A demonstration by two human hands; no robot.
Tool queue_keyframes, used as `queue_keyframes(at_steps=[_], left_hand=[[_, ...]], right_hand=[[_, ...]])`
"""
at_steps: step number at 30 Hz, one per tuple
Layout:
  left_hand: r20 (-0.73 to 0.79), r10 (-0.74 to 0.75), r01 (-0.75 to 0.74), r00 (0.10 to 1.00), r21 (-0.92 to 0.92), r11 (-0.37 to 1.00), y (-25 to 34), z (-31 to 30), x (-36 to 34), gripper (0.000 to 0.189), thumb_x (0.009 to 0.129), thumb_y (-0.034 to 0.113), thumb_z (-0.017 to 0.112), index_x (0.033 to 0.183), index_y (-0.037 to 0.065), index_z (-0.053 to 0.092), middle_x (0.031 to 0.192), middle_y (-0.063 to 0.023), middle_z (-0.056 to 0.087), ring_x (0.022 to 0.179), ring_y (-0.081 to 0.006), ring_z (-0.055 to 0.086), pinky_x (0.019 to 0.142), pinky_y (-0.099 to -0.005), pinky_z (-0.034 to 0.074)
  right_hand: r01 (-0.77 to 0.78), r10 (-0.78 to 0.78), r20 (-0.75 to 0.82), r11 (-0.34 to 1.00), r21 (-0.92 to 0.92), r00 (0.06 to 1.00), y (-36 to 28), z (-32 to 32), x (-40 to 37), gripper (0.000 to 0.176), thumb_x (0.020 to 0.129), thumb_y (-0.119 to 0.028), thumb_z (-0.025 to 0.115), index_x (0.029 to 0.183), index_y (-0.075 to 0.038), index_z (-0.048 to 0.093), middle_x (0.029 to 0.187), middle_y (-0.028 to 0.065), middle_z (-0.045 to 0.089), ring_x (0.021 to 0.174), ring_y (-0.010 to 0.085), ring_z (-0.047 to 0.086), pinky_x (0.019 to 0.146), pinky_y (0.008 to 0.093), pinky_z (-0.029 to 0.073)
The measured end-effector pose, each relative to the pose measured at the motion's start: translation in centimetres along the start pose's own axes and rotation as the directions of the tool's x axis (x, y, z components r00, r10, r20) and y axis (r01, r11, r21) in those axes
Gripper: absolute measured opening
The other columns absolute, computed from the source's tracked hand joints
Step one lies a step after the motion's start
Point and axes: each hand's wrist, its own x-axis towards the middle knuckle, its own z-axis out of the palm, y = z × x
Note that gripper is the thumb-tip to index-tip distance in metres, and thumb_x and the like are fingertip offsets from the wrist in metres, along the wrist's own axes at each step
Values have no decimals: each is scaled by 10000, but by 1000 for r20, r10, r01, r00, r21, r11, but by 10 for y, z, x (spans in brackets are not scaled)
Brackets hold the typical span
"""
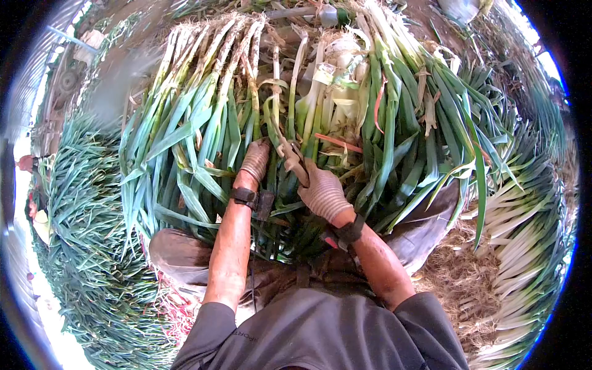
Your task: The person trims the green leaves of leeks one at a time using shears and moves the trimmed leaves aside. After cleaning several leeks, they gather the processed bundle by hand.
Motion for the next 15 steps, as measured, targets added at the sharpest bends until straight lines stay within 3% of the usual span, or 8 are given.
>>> queue_keyframes(at_steps=[2, 6, 9, 12, 15], left_hand=[[-110, 157, -171, 981, -135, 976, -11, 12, 6, 329, 999, 254, 508, 1028, -12, 699, 814, -154, 670, 731, -244, 570, 752, -393, 495], [-233, 182, -188, 955, -2, 982, -12, 9, 8, 367, 997, 273, 520, 1001, -57, 680, 770, -137, 651, 708, -202, 542, 729, -376, 481], [-155, 72, -73, 985, 2, 997, 12, 7, -10, 411, 1027, 320, 499, 1091, -40, 686, 913, -93, 675, 805, -185, 518, 798, -355, 474], [-185, 123, -84, 975, 207, 975, 14, 7, -10, 389, 1023, 297, 505, 1087, -44, 681, 896, -85, 675, 788, -180, 539, 776, -353, 478], [-167, 156, -161, 974, -19, 987, 7, 10, -10, 375, 1020, 275, 507, 1086, -55, 673, 881, -87, 672, 776, -180, 563, 760, -350, 484]], right_hand=[[40, -40, -66, 999, 7, 997, 7, 2, 13, 547, 766, -164, 684, 1280, -58, 528, 920, 287, 669, 919, 482, 635, 789, 533, 513], [27, -28, -174, 1000, -6, 984, -5, -3, 47, 403, 769, -165, 678, 1126, -5, 581, 901, 302, 663, 920, 486, 634, 792, 535, 509], [-25, 24, -157, 1000, -3, 987, -14, -13, 76, 378, 773, -177, 675, 1094, 5, 594, 916, 307, 665, 932, 485, 638, 810, 534, 509], [-33, 24, -160, 998, -55, 987, -16, -17, 101, 374, 789, -234, 695, 1075, -3, 627, 970, 291, 682, 973, 464, 650, 864, 512, 523], [-19, 11, -161, 999, -47, 987, -16, -21, 126, 374, 794, -238, 696, 1081, -5, 641, 1003, 285, 685, 1011, 450, 650, 896, 496, 522]])
